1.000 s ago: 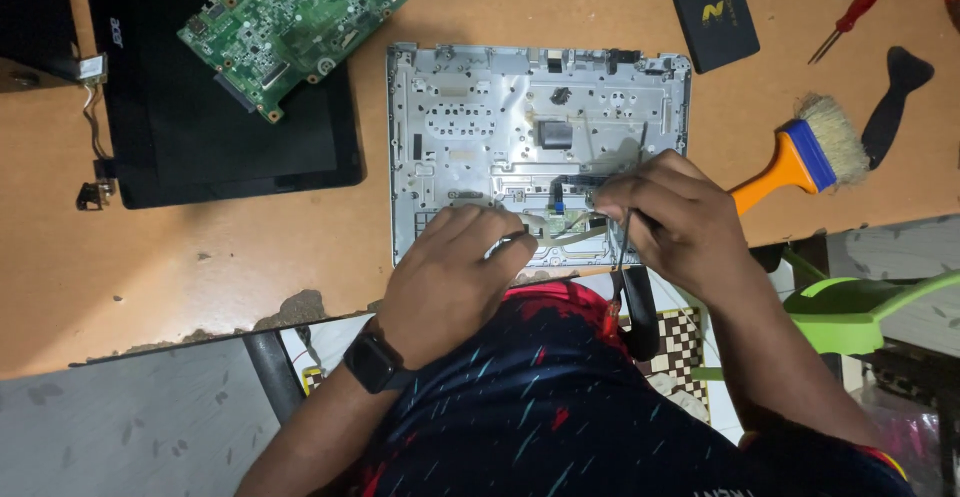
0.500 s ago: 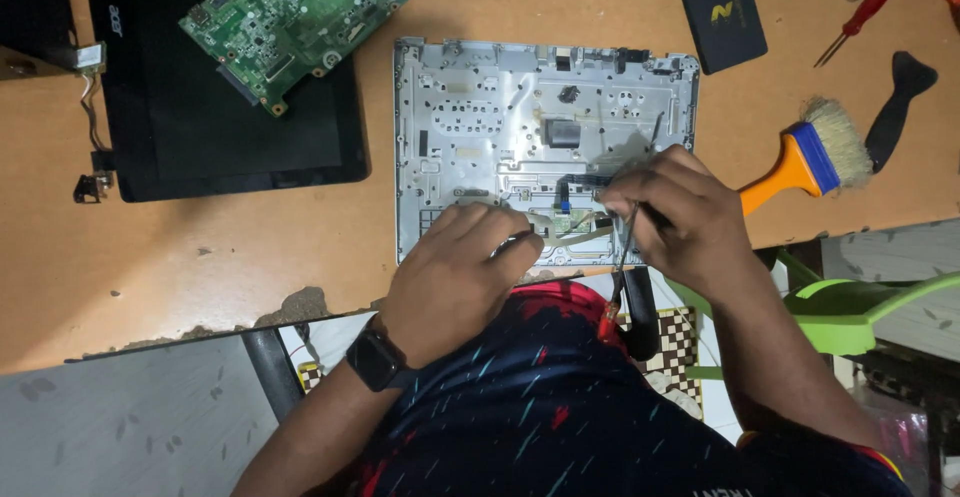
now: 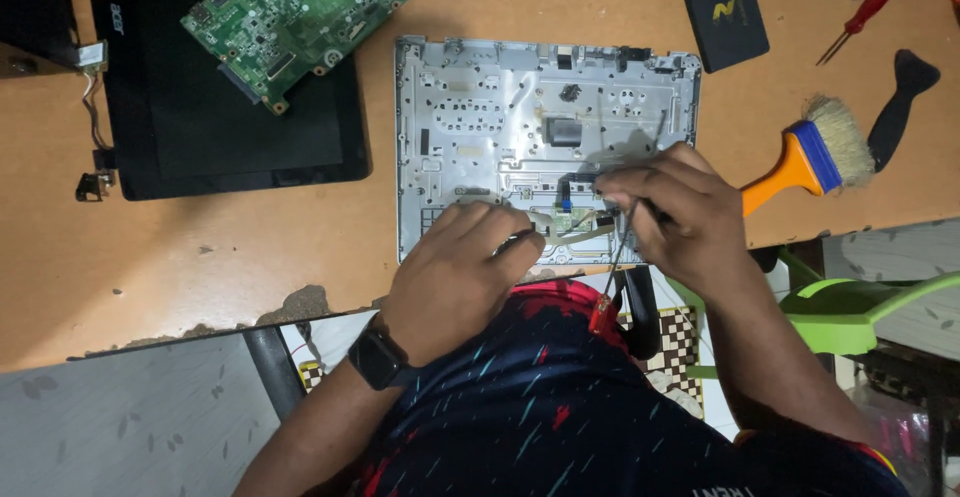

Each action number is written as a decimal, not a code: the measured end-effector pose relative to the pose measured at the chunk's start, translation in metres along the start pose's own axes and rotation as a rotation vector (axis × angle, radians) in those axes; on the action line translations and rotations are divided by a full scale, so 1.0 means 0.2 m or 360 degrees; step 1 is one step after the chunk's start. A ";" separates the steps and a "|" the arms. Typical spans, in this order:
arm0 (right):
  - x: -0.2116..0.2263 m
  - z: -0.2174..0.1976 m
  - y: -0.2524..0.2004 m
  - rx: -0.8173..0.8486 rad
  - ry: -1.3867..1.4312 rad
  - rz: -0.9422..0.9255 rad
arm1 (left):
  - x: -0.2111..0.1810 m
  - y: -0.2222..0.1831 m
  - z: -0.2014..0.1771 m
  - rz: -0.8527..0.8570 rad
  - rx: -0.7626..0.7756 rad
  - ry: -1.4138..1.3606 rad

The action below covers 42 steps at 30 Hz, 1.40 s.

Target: The person is disassembling a laptop, first removing the motherboard from the chassis and then using a screwdriver to manipulate small internal components and connectors.

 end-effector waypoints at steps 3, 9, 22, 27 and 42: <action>-0.16 -0.02 -0.12 -0.0022 0.0044 0.0031 | 0.01 0.00 0.01 0.0028 -0.0011 -0.0008; -0.22 -0.18 -0.19 -0.0320 0.0012 -0.0219 | -0.03 0.01 -0.02 -0.0041 0.0127 0.0069; 0.00 -0.12 -0.10 0.0224 0.0128 0.0294 | -0.03 0.00 -0.02 -0.0040 0.0124 0.0094; -0.01 -0.12 -0.12 0.0136 -0.0083 0.0262 | -0.02 0.00 -0.01 -0.0043 0.0139 0.0082; 0.01 -0.08 -0.07 0.0131 -0.0124 0.0064 | -0.03 0.01 -0.01 -0.0057 0.0163 0.0096</action>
Point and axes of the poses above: each hand's wrist, its own y-axis towards the middle knuckle, its own z-axis out of the palm, x = y × z, the point moved 2 cm from there along y, towards the middle knuckle, and after that the axes turned 3 degrees about z, right-handed, at the moved point
